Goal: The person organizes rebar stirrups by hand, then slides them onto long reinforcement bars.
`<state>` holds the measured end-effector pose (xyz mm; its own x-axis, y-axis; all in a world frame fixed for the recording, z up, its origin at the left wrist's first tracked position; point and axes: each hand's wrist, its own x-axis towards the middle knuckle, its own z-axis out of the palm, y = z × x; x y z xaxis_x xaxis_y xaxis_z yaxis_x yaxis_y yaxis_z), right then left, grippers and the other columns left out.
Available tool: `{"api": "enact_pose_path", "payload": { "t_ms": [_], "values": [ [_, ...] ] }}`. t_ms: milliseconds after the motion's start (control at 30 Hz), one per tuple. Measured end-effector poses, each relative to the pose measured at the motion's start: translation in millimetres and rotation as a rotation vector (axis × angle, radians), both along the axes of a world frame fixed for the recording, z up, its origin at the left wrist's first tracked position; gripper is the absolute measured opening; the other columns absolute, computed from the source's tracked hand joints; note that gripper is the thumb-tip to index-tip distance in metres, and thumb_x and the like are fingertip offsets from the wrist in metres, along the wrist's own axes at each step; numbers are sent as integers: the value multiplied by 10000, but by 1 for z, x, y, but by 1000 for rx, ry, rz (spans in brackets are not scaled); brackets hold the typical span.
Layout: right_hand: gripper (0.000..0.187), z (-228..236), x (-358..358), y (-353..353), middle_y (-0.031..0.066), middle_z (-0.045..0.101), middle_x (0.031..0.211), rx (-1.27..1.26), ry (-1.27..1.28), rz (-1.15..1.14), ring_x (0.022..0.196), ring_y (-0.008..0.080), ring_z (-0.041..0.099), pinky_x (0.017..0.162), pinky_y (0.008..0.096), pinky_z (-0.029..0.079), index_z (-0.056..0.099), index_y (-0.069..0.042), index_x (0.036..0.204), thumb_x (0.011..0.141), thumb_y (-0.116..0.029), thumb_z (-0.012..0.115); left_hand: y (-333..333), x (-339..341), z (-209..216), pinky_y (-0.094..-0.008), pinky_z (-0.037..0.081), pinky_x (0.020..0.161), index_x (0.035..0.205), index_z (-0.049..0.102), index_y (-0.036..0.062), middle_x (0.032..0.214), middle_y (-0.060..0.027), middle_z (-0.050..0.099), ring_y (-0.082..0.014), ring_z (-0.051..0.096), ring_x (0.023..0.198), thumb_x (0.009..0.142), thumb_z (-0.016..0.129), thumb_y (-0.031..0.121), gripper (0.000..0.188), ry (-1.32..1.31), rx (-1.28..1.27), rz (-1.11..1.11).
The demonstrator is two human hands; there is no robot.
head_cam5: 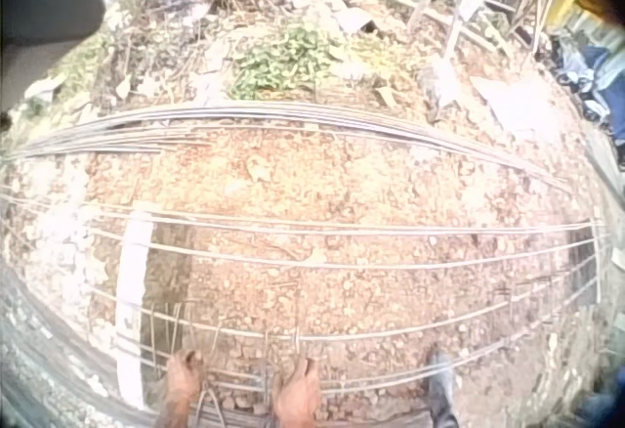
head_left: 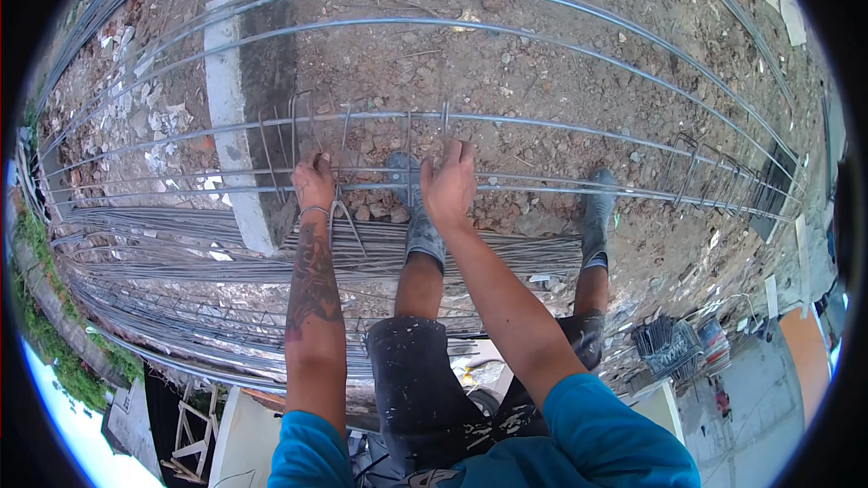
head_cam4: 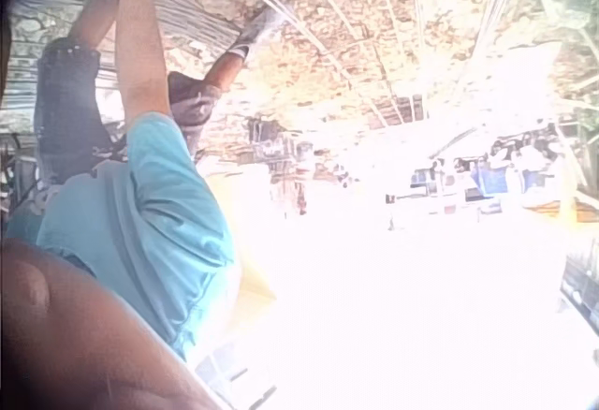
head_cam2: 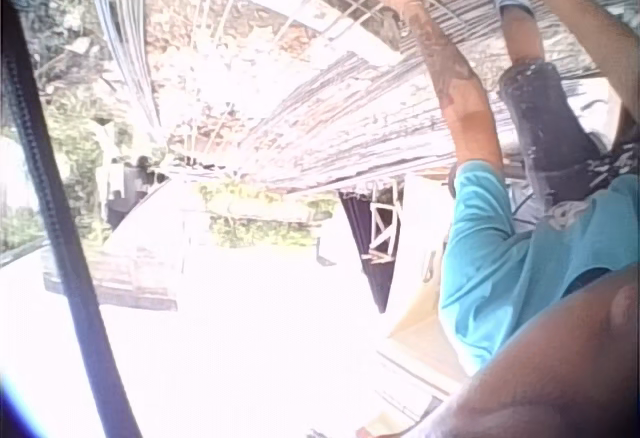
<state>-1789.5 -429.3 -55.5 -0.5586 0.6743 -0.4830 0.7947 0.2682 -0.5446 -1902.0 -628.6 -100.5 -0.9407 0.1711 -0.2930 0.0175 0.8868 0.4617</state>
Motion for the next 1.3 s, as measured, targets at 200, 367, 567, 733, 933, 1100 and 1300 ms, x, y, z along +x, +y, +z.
{"api": "enact_pose_path", "payload": {
  "t_ms": [200,367,567,733,933,1100,1300],
  "values": [
    [232,-47,33,24,220,574,995,-277,-123,150,963,391,547,838,458,451,529,-2,985,801,-135,575,2,1,-9,-459,444,751,1066,592,-10,973,-259,594,-415,571,887,841,460,67,272,99,-220,-256],
    [283,-27,49,52,221,538,1037,-335,-36,44,960,392,546,835,454,454,509,6,1026,816,-172,577,-18,-3,-33,-461,439,762,1094,572,-4,994,-246,593,-411,565,908,862,490,117,274,215,-234,-324],
    [322,-8,143,132,194,514,1058,-259,25,-29,966,398,542,823,464,457,505,-43,1099,827,-199,574,-23,-11,-24,-460,423,821,1227,421,-48,1054,-258,566,-415,542,956,827,614,259,540,283,-449,-335],
    [331,-23,252,265,177,531,1061,175,-175,-352,960,362,532,830,441,431,530,-35,1073,796,-198,610,13,32,-9,-451,437,732,1011,549,-57,847,-234,606,-400,570,845,847,585,347,437,183,-513,-50],
    [506,-86,317,383,247,462,1209,619,-617,-239,1065,399,501,888,450,448,430,2,1200,781,-205,624,17,41,13,-452,429,656,860,577,-24,822,-204,587,-375,569,749,892,510,204,239,161,-372,-158],
    [325,-79,360,437,183,547,1125,629,-711,-319,957,392,582,752,501,480,486,-85,1135,845,-230,504,63,59,-3,-470,433,688,857,556,23,829,-218,580,-414,552,804,856,534,159,138,121,-319,-182],
    [270,-115,373,440,179,603,1051,560,-697,-167,943,382,588,797,479,463,562,-93,1080,860,-232,491,52,46,28,-452,440,691,879,583,14,796,-180,617,-375,581,797,807,610,187,190,138,-399,-85]
  ]
}}
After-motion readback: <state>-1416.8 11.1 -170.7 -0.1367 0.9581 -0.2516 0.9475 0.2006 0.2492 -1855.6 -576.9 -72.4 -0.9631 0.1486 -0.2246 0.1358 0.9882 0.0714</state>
